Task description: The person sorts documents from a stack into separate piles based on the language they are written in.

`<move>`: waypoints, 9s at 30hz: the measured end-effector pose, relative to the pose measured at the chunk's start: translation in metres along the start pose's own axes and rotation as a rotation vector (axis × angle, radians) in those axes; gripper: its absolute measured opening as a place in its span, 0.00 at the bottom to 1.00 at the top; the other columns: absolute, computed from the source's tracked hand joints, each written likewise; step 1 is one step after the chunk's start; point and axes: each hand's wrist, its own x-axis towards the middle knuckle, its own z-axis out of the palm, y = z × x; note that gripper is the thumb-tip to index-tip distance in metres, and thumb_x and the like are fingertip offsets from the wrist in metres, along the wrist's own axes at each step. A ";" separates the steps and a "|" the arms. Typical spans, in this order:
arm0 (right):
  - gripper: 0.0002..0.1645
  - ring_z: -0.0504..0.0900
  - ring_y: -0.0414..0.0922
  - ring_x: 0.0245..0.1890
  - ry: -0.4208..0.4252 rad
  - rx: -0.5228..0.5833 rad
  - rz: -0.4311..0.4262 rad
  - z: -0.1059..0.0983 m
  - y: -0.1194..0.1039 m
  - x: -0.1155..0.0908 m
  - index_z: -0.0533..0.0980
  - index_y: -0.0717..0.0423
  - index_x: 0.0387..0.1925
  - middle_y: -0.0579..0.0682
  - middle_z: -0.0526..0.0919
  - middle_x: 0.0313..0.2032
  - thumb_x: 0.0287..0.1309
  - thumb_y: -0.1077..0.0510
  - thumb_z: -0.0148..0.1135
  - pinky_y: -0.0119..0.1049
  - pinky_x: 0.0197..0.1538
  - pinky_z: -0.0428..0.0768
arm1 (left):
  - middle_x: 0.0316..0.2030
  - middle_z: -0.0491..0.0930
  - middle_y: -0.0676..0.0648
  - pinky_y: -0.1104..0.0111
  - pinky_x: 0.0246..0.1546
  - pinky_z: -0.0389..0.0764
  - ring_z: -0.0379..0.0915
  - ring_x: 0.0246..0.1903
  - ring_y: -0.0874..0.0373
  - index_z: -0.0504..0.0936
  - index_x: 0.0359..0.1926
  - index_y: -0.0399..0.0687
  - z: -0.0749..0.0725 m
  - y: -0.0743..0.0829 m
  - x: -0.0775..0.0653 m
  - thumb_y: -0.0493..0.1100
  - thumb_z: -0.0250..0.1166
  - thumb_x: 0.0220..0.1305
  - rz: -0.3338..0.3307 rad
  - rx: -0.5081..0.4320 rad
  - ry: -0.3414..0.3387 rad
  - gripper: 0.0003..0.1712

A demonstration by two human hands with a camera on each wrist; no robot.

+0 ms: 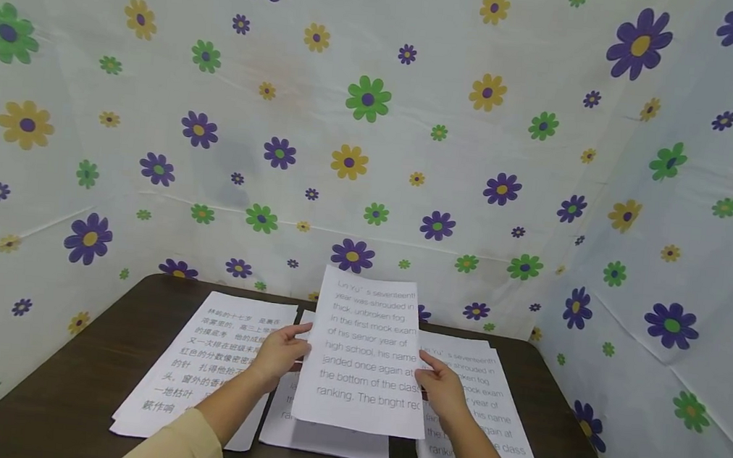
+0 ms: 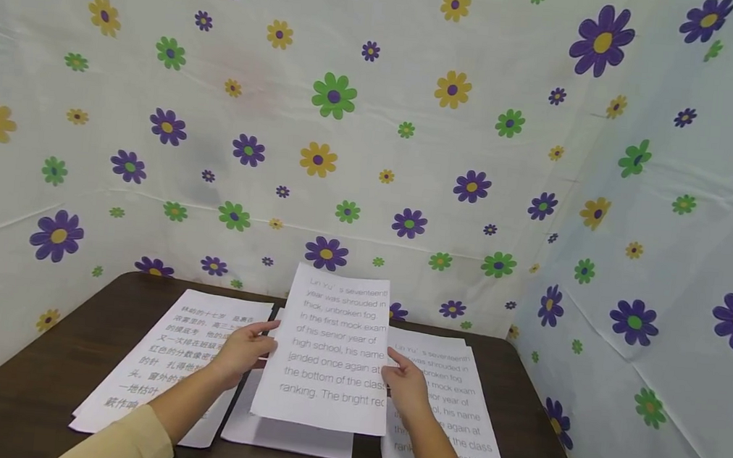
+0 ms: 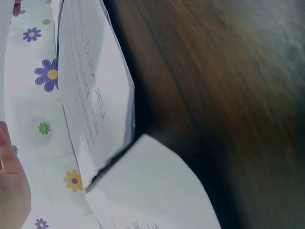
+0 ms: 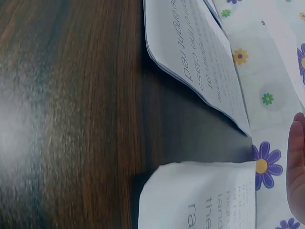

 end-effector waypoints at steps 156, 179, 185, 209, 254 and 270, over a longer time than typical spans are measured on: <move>0.29 0.65 0.67 0.65 0.161 -0.171 0.303 -0.147 0.106 0.004 0.64 0.63 0.68 0.71 0.64 0.67 0.70 0.56 0.49 0.62 0.67 0.65 | 0.31 0.82 0.45 0.72 0.20 0.82 0.75 0.19 0.61 0.75 0.59 0.31 0.198 -0.029 -0.018 0.31 0.60 0.58 -0.060 0.063 -0.144 0.26; 0.28 0.64 0.67 0.66 0.207 -0.245 0.288 -0.143 0.096 0.000 0.65 0.65 0.67 0.71 0.66 0.65 0.70 0.55 0.49 0.63 0.68 0.63 | 0.42 0.83 0.35 0.67 0.27 0.84 0.81 0.30 0.56 0.72 0.60 0.27 0.199 -0.016 -0.028 0.31 0.60 0.56 0.040 0.151 -0.086 0.29; 0.28 0.63 0.68 0.66 0.237 -0.248 0.292 -0.143 0.091 0.001 0.64 0.64 0.67 0.71 0.64 0.66 0.71 0.55 0.47 0.62 0.68 0.64 | 0.54 0.78 0.32 0.51 0.51 0.80 0.76 0.55 0.39 0.71 0.63 0.32 0.198 -0.010 -0.028 0.33 0.61 0.55 0.049 0.238 -0.032 0.31; 0.40 0.60 0.66 0.68 0.238 -0.146 0.197 -0.135 0.064 0.002 0.50 0.60 0.75 0.72 0.57 0.70 0.68 0.52 0.52 0.59 0.66 0.69 | 0.66 0.68 0.32 0.58 0.45 0.86 0.75 0.57 0.40 0.55 0.74 0.42 0.161 0.007 -0.009 0.39 0.63 0.59 0.163 0.221 -0.203 0.44; 0.36 0.75 0.62 0.59 0.054 -0.182 0.013 -0.036 0.017 0.011 0.61 0.59 0.71 0.67 0.70 0.63 0.66 0.51 0.57 0.46 0.54 0.83 | 0.64 0.72 0.34 0.48 0.59 0.76 0.72 0.61 0.39 0.61 0.71 0.39 0.004 -0.002 0.015 0.41 0.64 0.60 0.073 0.376 -0.003 0.40; 0.34 0.75 0.61 0.59 0.042 -0.146 0.019 0.000 0.011 0.016 0.64 0.58 0.69 0.65 0.73 0.62 0.64 0.52 0.57 0.47 0.54 0.83 | 0.64 0.71 0.32 0.51 0.57 0.79 0.72 0.61 0.38 0.60 0.72 0.38 -0.021 -0.009 0.012 0.40 0.64 0.59 0.013 0.357 0.052 0.40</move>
